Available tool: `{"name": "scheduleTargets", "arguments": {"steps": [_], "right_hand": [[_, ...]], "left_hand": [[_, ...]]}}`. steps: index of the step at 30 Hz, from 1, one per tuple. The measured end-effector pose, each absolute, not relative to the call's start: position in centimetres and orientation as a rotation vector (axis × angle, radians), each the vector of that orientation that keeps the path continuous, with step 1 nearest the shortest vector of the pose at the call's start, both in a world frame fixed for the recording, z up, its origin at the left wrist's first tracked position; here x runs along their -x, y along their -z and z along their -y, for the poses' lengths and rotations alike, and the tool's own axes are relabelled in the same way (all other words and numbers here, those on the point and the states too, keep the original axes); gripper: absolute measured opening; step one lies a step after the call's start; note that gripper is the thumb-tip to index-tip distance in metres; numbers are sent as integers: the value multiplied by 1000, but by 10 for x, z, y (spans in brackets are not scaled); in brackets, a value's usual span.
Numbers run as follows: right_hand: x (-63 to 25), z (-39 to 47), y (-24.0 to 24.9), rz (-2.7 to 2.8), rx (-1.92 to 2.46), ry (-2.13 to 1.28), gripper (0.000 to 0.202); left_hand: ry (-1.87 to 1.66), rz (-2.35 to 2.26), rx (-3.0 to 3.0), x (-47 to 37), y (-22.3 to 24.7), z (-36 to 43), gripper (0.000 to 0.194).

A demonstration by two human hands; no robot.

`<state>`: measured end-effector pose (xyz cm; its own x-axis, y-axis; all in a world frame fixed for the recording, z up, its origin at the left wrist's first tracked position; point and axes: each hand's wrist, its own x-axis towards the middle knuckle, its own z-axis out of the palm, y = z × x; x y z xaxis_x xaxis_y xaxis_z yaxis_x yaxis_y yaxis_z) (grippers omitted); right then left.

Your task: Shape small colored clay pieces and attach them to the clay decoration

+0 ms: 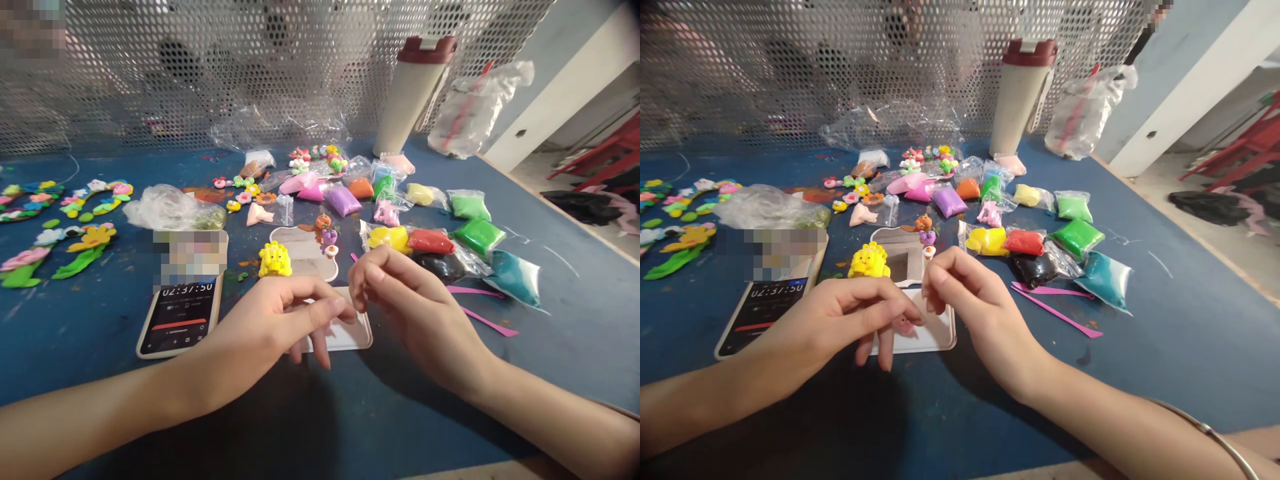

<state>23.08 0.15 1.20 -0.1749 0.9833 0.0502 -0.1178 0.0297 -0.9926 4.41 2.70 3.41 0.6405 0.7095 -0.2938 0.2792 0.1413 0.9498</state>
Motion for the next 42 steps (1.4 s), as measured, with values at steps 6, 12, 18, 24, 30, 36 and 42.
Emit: {"name": "scheduleTargets", "arguments": {"steps": [6,12,18,24,30,36,42], "right_hand": [[-235,-7,-14,1348,1099,-1379,29],[-238,-11,-16,1356,1123,-1374,2],[-239,-11,-15,1376,1133,-1460,14],[-241,-14,-15,1466,1227,-1397,11],[-242,-18,-15,1667,1290,-1302,11],[-246,-19,-9,2075,1267,-1017,10],[-246,-17,-6,2144,1262,-936,11]], "left_hand": [[-431,-954,-1531,-36,-34,-28,36],[-462,-1038,-1720,-26,-33,-24,25],[-487,-1007,-1808,-15,-15,-13,14],[-488,-875,-1919,-10,-9,-13,17],[-443,-781,-1915,-6,-8,-18,16],[-369,-793,-1943,-5,-8,-16,15],[-380,-807,-1956,-6,-10,-16,15]]}}
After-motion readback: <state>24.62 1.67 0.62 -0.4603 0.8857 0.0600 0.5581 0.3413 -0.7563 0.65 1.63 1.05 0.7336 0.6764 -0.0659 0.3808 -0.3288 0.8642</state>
